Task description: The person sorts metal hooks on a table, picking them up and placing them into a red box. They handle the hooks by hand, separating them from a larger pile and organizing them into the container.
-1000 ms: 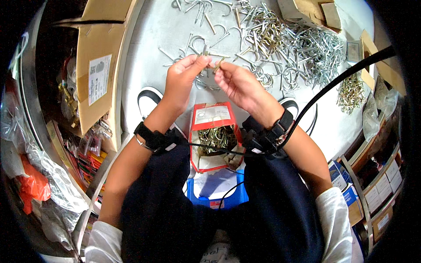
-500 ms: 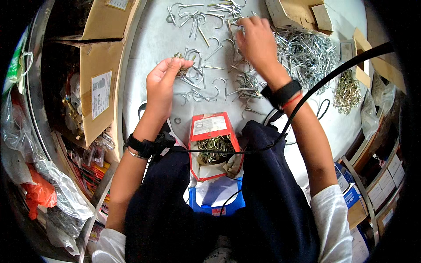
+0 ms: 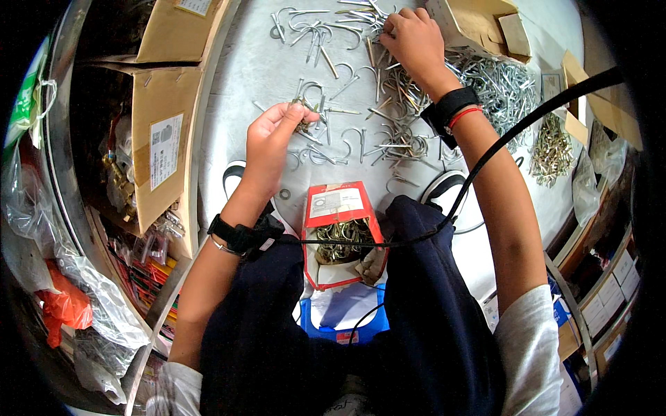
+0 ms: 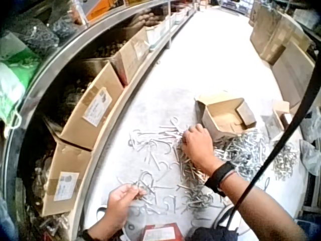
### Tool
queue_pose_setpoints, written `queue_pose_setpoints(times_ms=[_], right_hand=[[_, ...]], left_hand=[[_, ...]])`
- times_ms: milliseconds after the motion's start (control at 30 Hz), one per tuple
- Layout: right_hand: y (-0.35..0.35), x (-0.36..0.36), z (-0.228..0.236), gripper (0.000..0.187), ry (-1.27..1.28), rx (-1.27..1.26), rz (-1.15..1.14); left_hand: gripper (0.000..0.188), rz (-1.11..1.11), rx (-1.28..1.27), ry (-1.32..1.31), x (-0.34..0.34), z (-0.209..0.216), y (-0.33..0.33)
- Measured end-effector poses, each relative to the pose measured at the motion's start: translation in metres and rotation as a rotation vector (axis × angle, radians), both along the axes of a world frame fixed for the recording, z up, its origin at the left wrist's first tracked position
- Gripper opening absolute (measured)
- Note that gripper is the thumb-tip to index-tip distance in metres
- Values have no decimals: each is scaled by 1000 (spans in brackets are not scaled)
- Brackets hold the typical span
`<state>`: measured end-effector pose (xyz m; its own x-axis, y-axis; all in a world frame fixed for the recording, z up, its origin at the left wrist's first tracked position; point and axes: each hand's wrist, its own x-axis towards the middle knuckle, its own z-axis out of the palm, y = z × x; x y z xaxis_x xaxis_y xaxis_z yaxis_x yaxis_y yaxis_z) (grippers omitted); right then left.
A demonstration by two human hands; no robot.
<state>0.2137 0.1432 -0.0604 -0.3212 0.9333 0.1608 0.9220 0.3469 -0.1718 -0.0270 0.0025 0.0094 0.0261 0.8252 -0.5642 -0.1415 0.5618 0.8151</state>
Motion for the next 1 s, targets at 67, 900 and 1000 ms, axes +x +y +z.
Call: queue_pose_setpoints(times_ms=[67,900,1000], right_hand=[[1,1,-3,15,-6,-6,64],[-14,3,7,11,-140,35,347],[-8,2,4,10,-216,53,421]], left_hand=[[23,-3,6,-10,1,1,1],[24,-77,15,-33,-1,0,9],[24,-101,21,-16,2,-2,17]])
